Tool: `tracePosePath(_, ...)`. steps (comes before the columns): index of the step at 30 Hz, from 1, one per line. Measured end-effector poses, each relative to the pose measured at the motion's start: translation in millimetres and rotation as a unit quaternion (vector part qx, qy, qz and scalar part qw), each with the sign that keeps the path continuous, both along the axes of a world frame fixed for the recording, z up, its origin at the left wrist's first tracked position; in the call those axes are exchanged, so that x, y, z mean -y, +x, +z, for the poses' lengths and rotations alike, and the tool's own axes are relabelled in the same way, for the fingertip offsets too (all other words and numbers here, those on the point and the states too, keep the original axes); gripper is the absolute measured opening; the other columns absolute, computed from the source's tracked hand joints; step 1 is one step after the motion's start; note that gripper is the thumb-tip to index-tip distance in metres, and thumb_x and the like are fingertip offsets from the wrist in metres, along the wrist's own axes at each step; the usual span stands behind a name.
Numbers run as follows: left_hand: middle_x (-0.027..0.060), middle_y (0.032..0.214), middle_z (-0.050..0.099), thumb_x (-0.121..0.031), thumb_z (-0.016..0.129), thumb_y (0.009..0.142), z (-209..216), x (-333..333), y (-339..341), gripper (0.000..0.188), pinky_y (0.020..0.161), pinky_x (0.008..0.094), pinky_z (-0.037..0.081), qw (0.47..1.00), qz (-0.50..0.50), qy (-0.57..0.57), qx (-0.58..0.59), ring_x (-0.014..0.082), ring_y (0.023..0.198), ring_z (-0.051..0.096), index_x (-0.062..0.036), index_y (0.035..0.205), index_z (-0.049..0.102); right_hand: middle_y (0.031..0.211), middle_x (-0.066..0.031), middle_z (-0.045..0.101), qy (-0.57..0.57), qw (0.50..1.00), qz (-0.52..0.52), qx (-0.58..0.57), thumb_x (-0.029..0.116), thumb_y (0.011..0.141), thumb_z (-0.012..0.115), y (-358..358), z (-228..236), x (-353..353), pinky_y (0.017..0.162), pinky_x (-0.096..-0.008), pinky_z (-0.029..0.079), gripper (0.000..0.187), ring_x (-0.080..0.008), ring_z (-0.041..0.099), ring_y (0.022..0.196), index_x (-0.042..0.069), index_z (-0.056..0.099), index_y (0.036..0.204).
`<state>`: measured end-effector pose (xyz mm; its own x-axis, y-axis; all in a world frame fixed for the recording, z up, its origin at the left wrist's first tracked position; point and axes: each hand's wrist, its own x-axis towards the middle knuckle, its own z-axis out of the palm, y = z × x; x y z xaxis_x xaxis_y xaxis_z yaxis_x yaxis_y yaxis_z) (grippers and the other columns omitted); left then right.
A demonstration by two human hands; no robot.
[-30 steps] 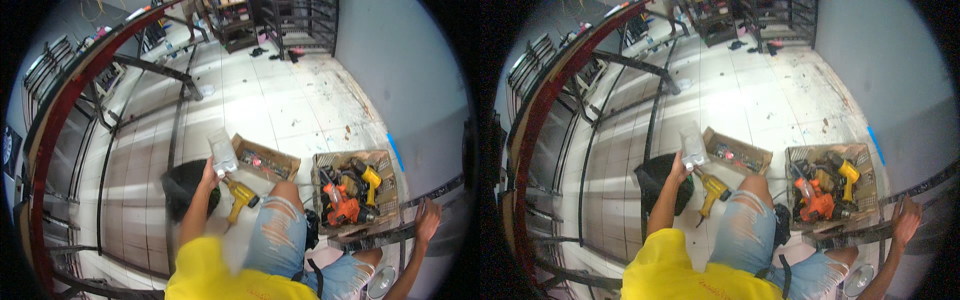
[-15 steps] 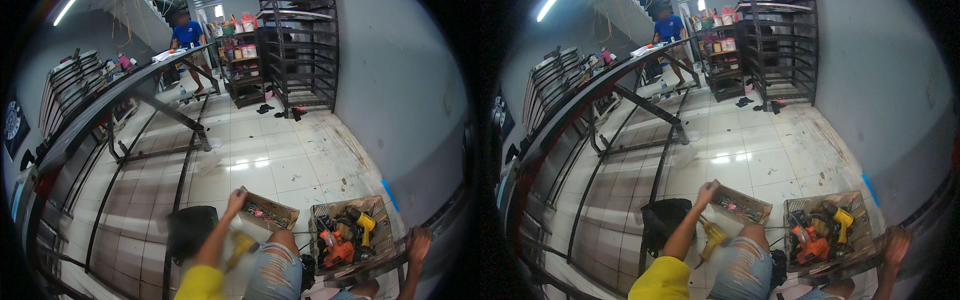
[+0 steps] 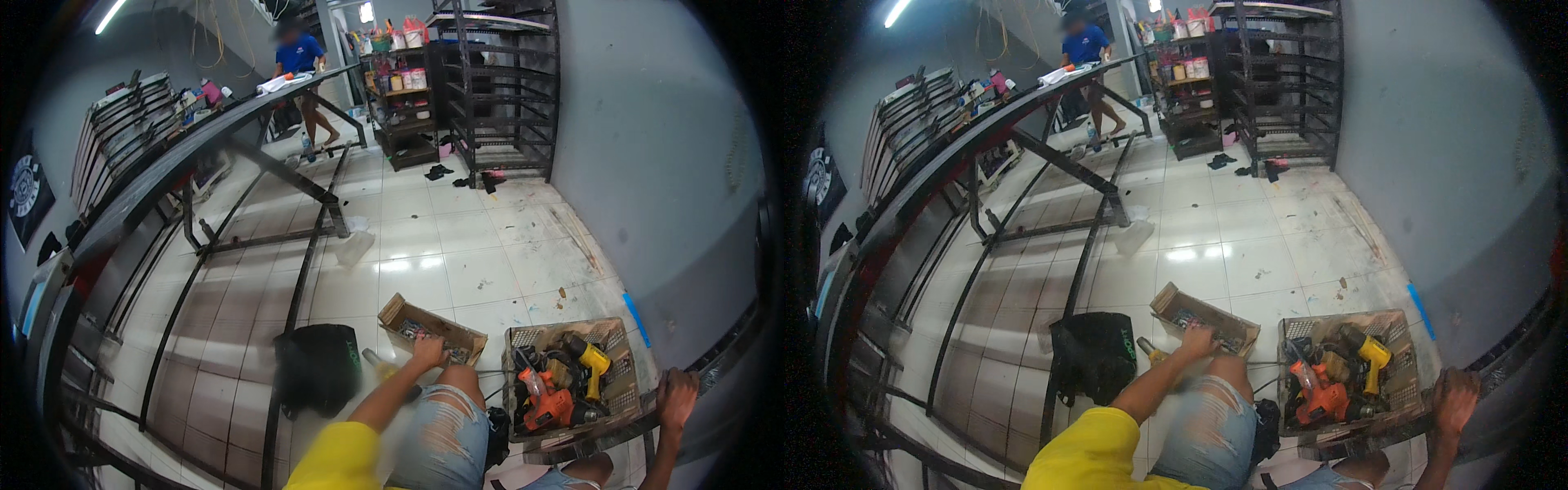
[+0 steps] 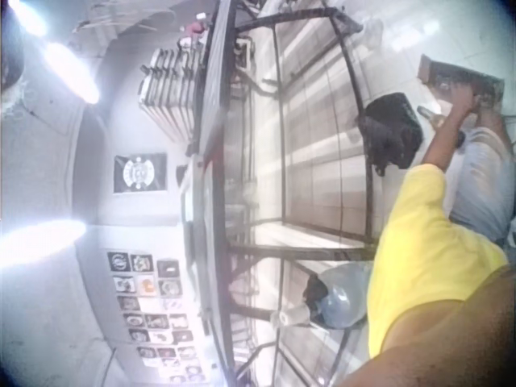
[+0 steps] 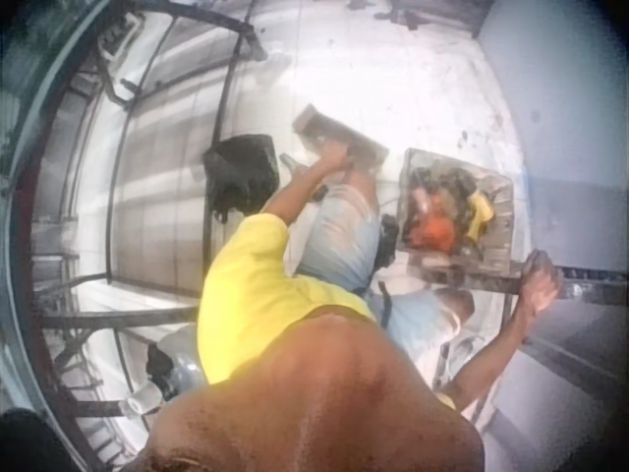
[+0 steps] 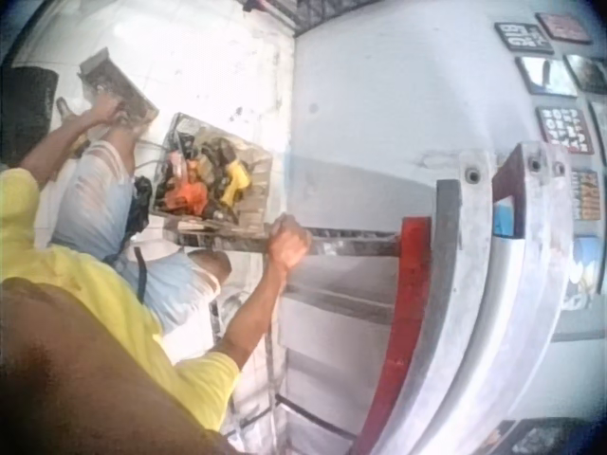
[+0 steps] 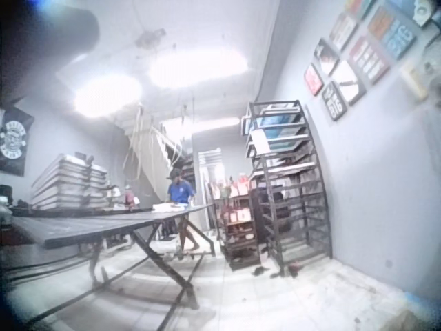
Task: The person picks up heat guns from a crate, removes plastic wrapping from one, and places the items into a smaller cardboard box.
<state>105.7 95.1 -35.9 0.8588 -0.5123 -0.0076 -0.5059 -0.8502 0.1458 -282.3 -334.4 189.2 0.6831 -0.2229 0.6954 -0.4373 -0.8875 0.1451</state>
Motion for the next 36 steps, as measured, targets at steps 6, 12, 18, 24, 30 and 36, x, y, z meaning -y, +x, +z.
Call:
tracePosePath(6,0.0169,0.101,0.069,-0.050,0.056,0.085,7.8,-3.5,-10.5,0.049,0.102,0.0520,0.035,0.998,0.027,0.013,-0.060,0.0321,0.101,0.064,-0.0053,0.103,0.066,0.068,-0.0204,0.051,-0.004,1.000,0.000,-0.010,0.001,0.077,0.060,0.0,4.7,-6.0,0.073,-0.0438,0.039,0.015,-0.0380,0.049,0.071,-0.001,0.048,0.068)
tracePosePath(12,0.0173,0.097,0.069,-0.056,0.052,0.085,-1.5,-16.3,-11.1,0.054,0.100,0.0542,0.036,0.998,-0.023,0.038,-0.038,0.0315,0.100,0.065,-0.0068,0.100,0.068,0.068,-0.0206,0.051,-0.003,1.000,-0.003,0.005,0.002,0.078,0.060,3.0,3.9,-7.5,0.073,-0.0438,0.039,0.015,-0.0387,0.049,0.069,-0.001,0.048,0.069)
tracePosePath(18,0.0158,0.100,0.069,-0.048,0.054,0.086,7.0,0.5,-3.4,0.044,0.088,0.0456,0.049,0.988,-0.061,0.141,-0.034,0.0287,0.098,0.067,-0.0089,0.097,0.071,0.069,-0.0190,0.053,-0.004,1.000,0.016,-0.002,0.004,0.080,0.060,-2.0,4.7,-2.8,0.075,-0.0431,0.039,0.016,-0.0372,0.051,0.070,0.000,0.049,0.069)
tracePosePath(24,0.0150,0.102,0.070,-0.029,0.053,0.088,-7.4,4.0,13.7,0.029,0.078,0.0399,0.055,0.972,-0.119,0.202,-0.011,0.0273,0.095,0.069,-0.0090,0.097,0.071,0.068,-0.0180,0.054,-0.018,1.000,0.022,0.001,0.007,0.082,0.059,-0.8,4.9,-2.1,0.076,-0.0423,0.039,0.017,-0.0351,0.052,0.069,0.001,0.049,0.070)
tracePosePath(30,0.0144,0.099,0.070,-0.023,0.051,0.086,-24.0,-1.4,12.1,0.026,0.075,0.0400,0.055,0.978,-0.111,0.173,0.017,0.0266,0.093,0.069,-0.0097,0.094,0.072,0.069,-0.0178,0.056,0.021,0.999,-0.009,-0.043,0.011,0.083,0.060,-1.0,4.4,1.0,0.079,-0.0417,0.042,0.015,-0.0356,0.055,0.070,0.001,0.054,0.073)
tracePosePath(36,0.0112,0.093,0.071,-0.021,0.049,0.087,-12.1,-14.6,-14.3,0.024,0.074,0.0389,0.054,0.965,-0.162,0.206,0.022,0.0259,0.091,0.069,-0.0107,0.087,0.071,0.068,-0.0172,0.055,-0.018,1.000,0.009,-0.022,0.009,0.084,0.059,-0.9,6.9,-1.1,0.075,-0.0409,0.039,0.017,-0.0347,0.052,0.068,0.002,0.051,0.070)
